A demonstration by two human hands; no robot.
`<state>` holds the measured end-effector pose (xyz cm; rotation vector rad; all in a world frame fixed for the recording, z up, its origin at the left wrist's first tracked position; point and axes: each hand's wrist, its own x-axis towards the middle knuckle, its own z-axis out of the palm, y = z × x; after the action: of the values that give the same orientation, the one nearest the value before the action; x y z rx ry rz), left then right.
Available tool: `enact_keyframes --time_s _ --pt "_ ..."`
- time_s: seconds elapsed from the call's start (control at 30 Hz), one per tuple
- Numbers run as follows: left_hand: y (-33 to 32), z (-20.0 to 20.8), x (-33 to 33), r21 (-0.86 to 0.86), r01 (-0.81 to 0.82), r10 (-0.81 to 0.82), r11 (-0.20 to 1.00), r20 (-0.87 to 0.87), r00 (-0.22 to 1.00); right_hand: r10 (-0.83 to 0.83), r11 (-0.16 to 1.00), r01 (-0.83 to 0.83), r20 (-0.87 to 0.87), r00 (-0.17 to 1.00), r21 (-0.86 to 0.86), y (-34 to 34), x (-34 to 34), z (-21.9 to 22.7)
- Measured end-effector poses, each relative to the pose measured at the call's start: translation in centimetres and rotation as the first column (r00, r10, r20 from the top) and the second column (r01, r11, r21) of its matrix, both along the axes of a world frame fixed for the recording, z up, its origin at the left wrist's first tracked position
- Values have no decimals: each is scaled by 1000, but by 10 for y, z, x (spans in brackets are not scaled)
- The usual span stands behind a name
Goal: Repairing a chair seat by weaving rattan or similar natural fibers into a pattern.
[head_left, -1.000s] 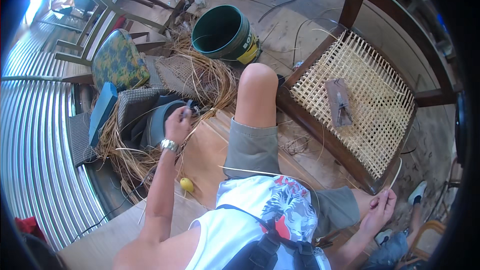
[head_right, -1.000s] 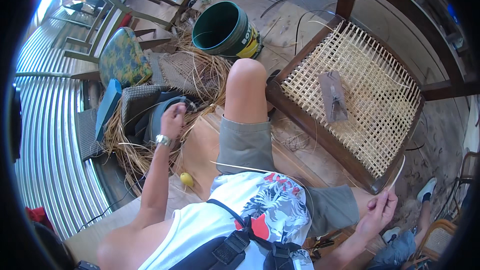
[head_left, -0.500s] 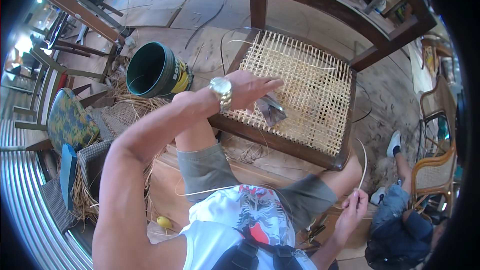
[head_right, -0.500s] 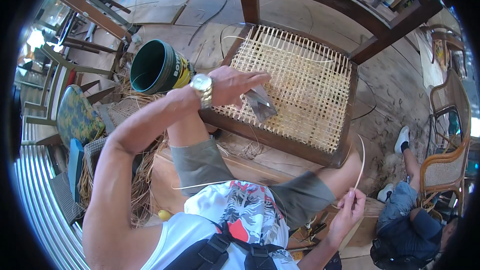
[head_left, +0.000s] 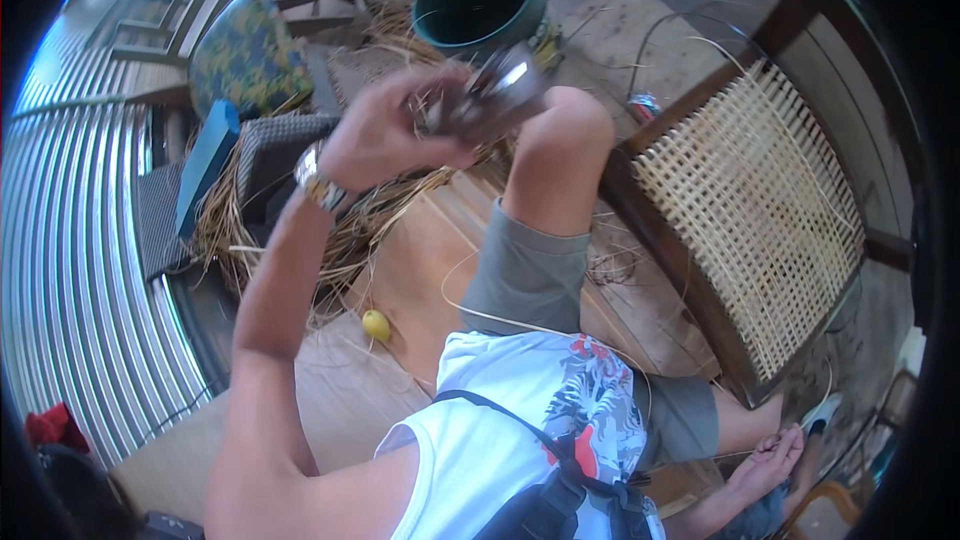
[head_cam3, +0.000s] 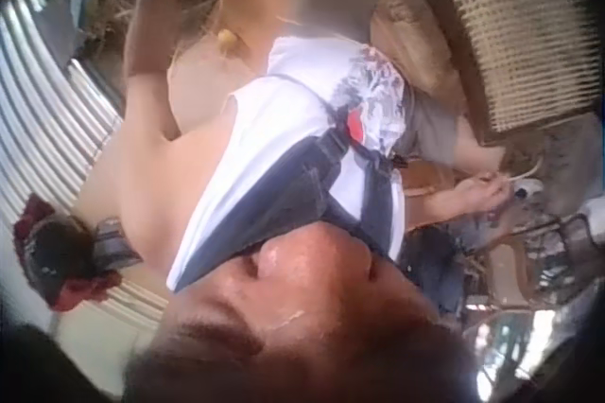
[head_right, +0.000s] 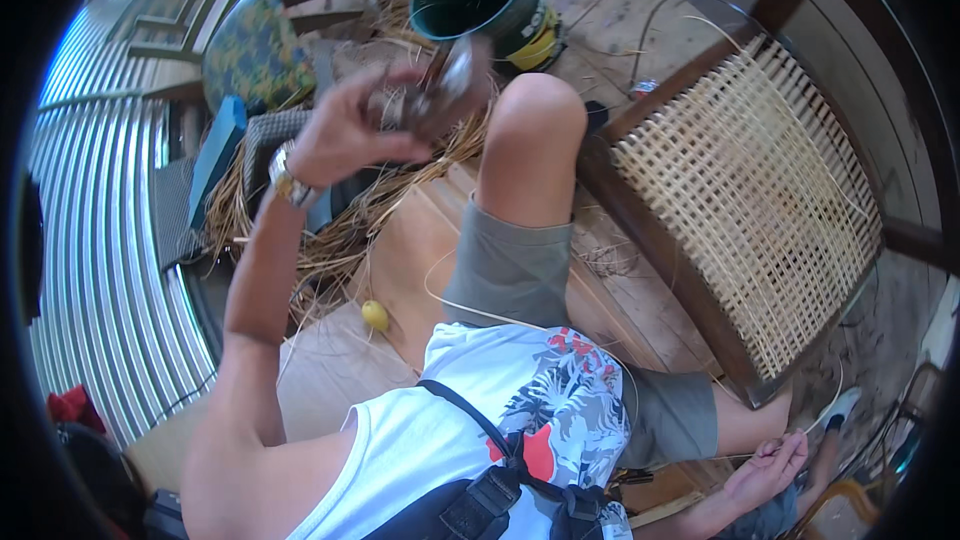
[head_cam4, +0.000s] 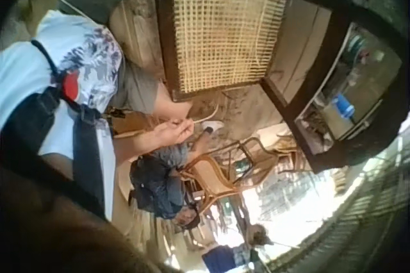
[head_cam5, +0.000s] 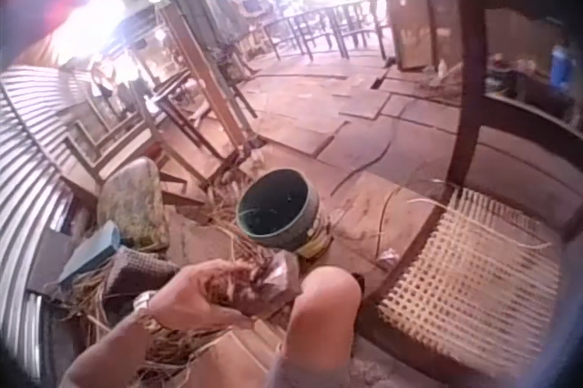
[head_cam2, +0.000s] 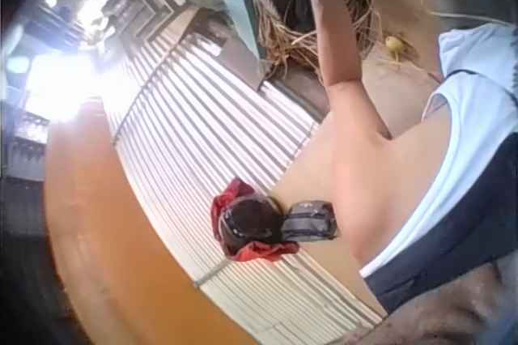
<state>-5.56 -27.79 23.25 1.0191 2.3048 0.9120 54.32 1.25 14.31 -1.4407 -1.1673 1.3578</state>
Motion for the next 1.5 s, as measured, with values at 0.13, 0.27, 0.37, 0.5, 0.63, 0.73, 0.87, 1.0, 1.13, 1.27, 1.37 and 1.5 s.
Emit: enact_keyframes --time_s 0.13,0.27,0.37,0.5,0.63,0.73,0.87,1.0,1.13,1.27,1.37,1.5 --pt "-157 -141 54 -70 -432 437 899 204 876 79 997 -79 0 997 8 13 -30 -2" --pt "-245 -219 170 -198 -644 673 739 176 719 117 993 -117 19 993 30 8 -34 1" --pt "-273 -223 213 -279 -605 619 746 -45 784 134 991 -134 14 991 28 3 -27 4" --pt "-245 -182 202 -327 -613 536 719 -301 789 78 996 -78 -9 997 33 -5 -27 10" --pt "-203 -181 151 -353 -585 525 730 -258 811 40 998 -35 -100 994 49 -10 -21 9" --pt "-193 -222 128 -284 -479 421 831 -243 874 55 997 -47 -126 990 67 -18 -27 -3" --pt "-200 -261 111 -225 -423 372 878 -235 898 33 995 -24 -100 994 96 -33 -23 0" --pt "-230 -287 88 -193 -491 502 850 15 864 -68 996 74 -125 990 49 -33 -11 0" --pt "-102 -166 105 61 -211 213 975 -497 841 -278 937 252 79 957 242 -5 -33 19" --pt "34 -12 149 322 287 -44 902 -593 804 540 743 -639 383 749 201 -30 -182 63" --pt "107 30 181 283 565 -329 775 -582 744 697 184 -968 672 249 168 -61 -222 104" --pt "113 9 157 -139 823 -829 550 21 558 733 371 -902 526 431 221 -47 -190 97"
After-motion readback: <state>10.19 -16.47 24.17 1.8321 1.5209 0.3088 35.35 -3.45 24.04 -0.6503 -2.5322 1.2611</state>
